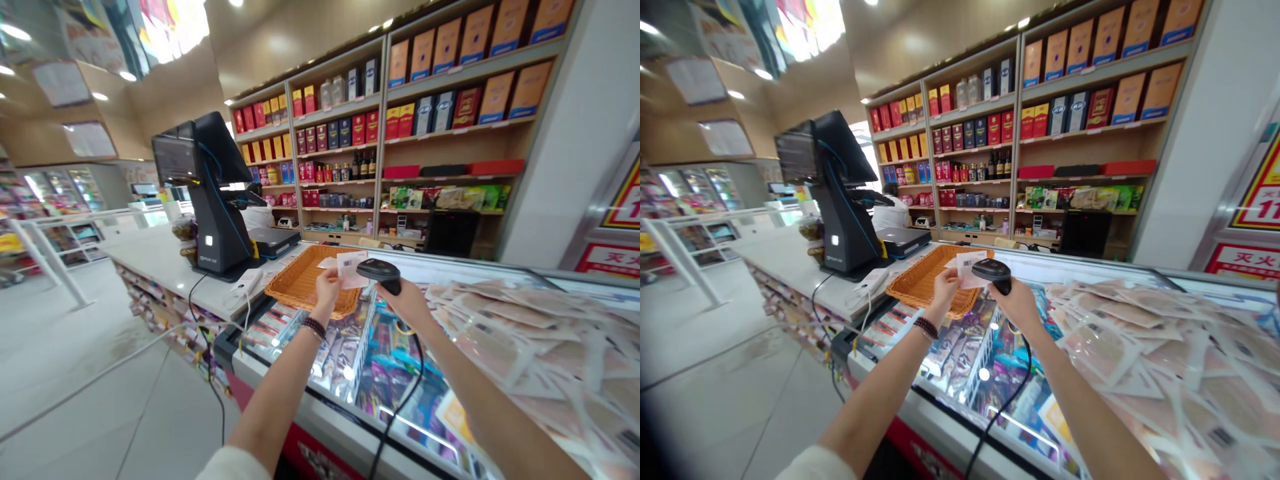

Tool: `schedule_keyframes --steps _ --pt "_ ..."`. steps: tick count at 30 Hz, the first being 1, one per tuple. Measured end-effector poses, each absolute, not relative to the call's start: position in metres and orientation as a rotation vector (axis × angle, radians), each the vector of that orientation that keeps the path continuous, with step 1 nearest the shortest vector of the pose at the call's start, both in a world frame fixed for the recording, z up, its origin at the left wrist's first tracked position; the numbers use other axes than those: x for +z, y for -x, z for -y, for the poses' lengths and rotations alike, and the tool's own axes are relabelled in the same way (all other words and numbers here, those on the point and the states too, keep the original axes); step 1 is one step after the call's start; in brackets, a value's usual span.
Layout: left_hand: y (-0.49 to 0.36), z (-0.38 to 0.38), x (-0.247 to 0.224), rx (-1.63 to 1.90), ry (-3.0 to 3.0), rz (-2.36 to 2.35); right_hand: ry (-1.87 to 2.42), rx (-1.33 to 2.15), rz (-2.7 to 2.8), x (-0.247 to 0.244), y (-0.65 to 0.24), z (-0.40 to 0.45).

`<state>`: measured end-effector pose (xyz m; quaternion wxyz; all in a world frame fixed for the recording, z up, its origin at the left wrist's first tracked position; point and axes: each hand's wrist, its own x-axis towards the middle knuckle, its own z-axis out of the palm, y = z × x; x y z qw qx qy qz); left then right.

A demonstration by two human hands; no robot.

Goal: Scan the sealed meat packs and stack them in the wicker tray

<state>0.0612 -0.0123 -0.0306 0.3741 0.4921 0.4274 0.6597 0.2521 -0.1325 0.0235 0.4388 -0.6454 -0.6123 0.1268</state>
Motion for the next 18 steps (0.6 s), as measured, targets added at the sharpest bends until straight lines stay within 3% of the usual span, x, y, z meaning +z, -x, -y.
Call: schedule_keyframes --steps 18 --pt "-0.055 0.018 -0.028 1.684 -1.202 -1.079 1.665 0.369 1.594 0.050 -0.249 0.163"
